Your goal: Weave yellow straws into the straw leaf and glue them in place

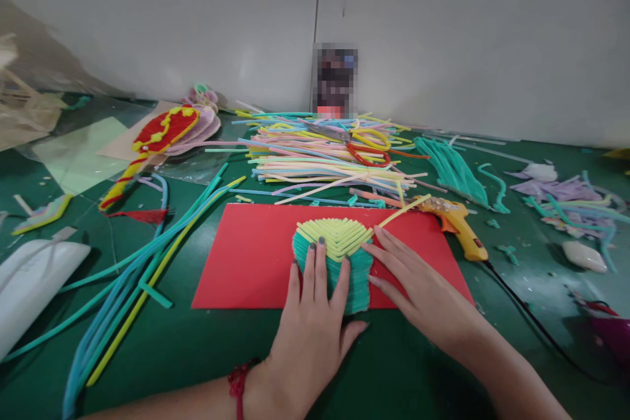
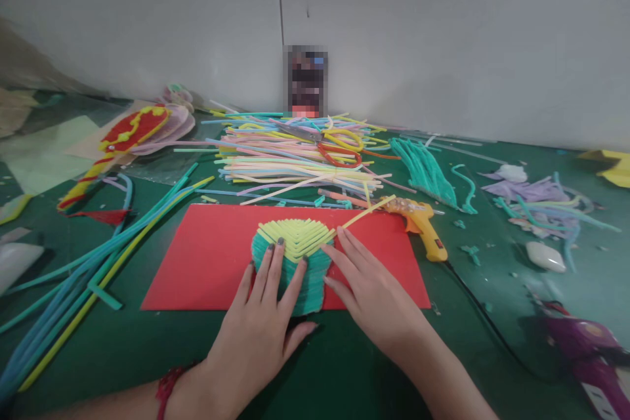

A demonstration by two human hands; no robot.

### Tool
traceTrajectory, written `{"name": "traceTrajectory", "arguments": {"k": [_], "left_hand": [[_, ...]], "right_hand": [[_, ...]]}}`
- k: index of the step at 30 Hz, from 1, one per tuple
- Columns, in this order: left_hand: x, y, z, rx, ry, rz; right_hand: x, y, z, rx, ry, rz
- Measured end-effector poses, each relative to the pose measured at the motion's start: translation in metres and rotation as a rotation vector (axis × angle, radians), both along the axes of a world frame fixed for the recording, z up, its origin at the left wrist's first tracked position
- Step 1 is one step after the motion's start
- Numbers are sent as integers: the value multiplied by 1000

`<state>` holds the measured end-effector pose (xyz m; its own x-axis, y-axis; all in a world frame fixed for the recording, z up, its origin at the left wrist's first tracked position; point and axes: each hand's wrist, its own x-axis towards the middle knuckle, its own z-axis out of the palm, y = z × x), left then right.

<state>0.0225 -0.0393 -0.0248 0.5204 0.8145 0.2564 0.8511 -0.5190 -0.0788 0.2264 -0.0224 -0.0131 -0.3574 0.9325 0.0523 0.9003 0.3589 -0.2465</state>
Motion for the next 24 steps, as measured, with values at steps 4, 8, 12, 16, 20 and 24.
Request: {"name": "traceTrajectory", "arguments": {"k": [4,8,12,16,20,24], "left_hand": [[0,0,0,-4,1,4],[0,0,0,-16,-4,3],[0,-1,0,-14,1,3],[0,-1,0,-10,11,3],[0,0,-1,-20,12,4],[0,-1,-1,-34,15,7]], "right_hand": [[0,0,0,25,-24,20],[0,0,-1,11,-14,11],[-1,-1,-1,-6,-2,-5],[-2,-1,1,-2,2,-1],[-2,-1,1,-11,-9,3],[-2,-1,-1,-38,-21,-19]]}}
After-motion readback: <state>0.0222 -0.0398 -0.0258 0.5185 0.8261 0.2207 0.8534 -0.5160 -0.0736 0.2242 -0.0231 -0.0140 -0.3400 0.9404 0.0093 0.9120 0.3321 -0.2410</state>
